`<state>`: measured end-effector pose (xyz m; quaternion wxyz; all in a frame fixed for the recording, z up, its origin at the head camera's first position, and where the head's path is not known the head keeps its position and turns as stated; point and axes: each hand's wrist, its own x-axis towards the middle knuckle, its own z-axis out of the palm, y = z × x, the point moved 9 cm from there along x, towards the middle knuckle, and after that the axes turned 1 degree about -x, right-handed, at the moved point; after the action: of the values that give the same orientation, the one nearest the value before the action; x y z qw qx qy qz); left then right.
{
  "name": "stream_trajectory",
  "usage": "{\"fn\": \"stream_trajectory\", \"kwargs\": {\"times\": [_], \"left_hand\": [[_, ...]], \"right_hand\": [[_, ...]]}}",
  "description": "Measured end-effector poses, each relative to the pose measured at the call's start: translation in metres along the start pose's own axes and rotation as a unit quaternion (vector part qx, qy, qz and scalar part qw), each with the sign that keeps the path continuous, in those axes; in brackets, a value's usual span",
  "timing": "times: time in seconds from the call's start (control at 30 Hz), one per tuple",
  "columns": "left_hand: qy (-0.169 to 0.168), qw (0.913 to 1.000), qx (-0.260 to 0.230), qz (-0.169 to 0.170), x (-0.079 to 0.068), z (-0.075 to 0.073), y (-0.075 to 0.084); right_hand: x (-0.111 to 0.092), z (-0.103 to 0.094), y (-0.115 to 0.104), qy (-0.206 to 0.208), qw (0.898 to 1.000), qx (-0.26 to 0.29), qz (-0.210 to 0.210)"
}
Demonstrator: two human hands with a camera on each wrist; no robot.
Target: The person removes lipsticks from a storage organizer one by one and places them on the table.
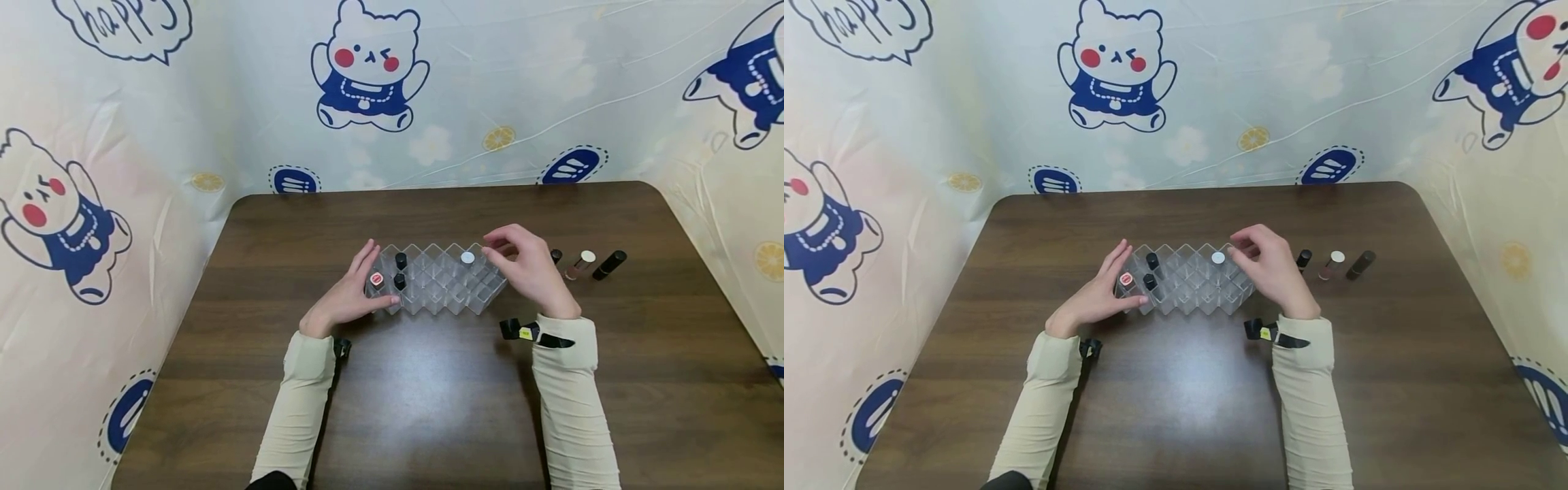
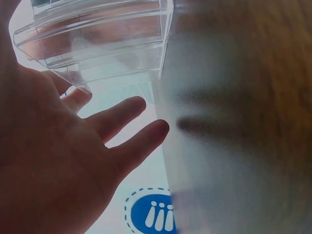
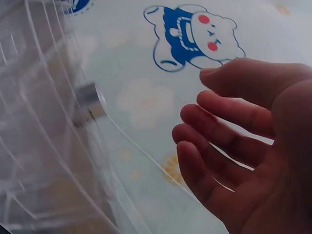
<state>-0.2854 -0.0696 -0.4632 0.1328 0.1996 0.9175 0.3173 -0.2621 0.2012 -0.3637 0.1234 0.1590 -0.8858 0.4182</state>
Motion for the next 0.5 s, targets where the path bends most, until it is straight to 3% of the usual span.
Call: {"fn": "stream_trajectory", "kwargs": {"times": [0.23,0.5], "left_hand": [[-0.001,1.0000,-0.003,-0.002,0.000,0.001,-0.001],[0.000,1.0000,-0.006,-0.003,0.000,0.000,-0.001]], "right_hand": [[0.001,0.023,0.006,-0.038,0.999,-0.014,0.015],[0.001,0.036,0.016,-0.074,0.995,-0.027,0.060]]}}
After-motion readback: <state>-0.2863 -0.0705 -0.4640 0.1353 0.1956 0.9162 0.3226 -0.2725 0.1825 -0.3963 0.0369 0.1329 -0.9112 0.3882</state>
